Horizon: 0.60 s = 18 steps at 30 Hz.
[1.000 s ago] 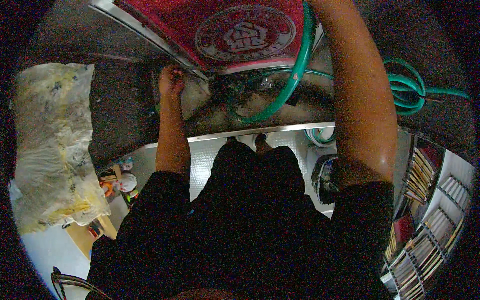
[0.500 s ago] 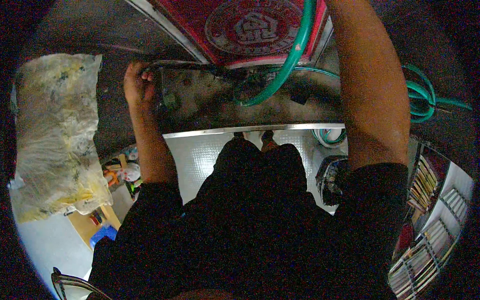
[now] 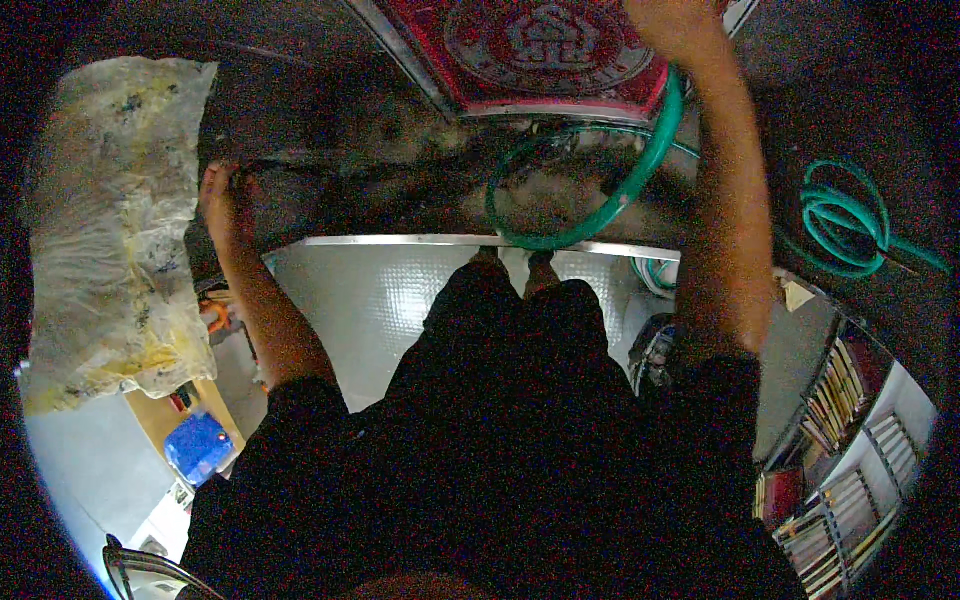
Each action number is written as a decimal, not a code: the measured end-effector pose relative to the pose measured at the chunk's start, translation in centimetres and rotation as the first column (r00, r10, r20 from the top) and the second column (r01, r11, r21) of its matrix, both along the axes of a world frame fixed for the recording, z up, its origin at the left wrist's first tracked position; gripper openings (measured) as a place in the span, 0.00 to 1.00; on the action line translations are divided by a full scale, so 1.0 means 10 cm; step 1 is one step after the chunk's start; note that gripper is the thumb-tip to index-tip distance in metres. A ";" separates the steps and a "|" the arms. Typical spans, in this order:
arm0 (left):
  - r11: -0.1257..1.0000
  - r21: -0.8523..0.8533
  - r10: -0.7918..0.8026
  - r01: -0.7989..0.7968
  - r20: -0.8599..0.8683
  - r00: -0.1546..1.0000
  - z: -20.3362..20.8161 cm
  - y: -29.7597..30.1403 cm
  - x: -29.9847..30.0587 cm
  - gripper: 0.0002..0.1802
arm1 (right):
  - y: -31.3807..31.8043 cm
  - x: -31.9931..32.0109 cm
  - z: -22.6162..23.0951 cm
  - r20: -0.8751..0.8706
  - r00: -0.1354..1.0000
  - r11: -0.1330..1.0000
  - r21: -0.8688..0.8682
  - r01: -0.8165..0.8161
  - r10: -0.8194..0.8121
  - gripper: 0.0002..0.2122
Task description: The recorder is cleaning a screen-printing frame in a washout booth using a sponge and water from a hose.
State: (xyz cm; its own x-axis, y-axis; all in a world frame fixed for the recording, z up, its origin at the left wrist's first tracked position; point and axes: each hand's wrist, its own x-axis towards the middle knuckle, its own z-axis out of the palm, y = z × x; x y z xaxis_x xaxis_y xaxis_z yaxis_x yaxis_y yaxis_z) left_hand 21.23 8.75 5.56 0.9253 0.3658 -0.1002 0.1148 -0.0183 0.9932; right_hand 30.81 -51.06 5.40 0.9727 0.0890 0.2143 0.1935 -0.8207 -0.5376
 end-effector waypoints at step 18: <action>0.349 0.577 -0.727 0.739 -0.330 0.602 -4.70 -2.75 0.66 0.43 | 0.62 -2.12 -2.18 -0.685 0.625 0.771 0.143 0.620 -0.375 0.09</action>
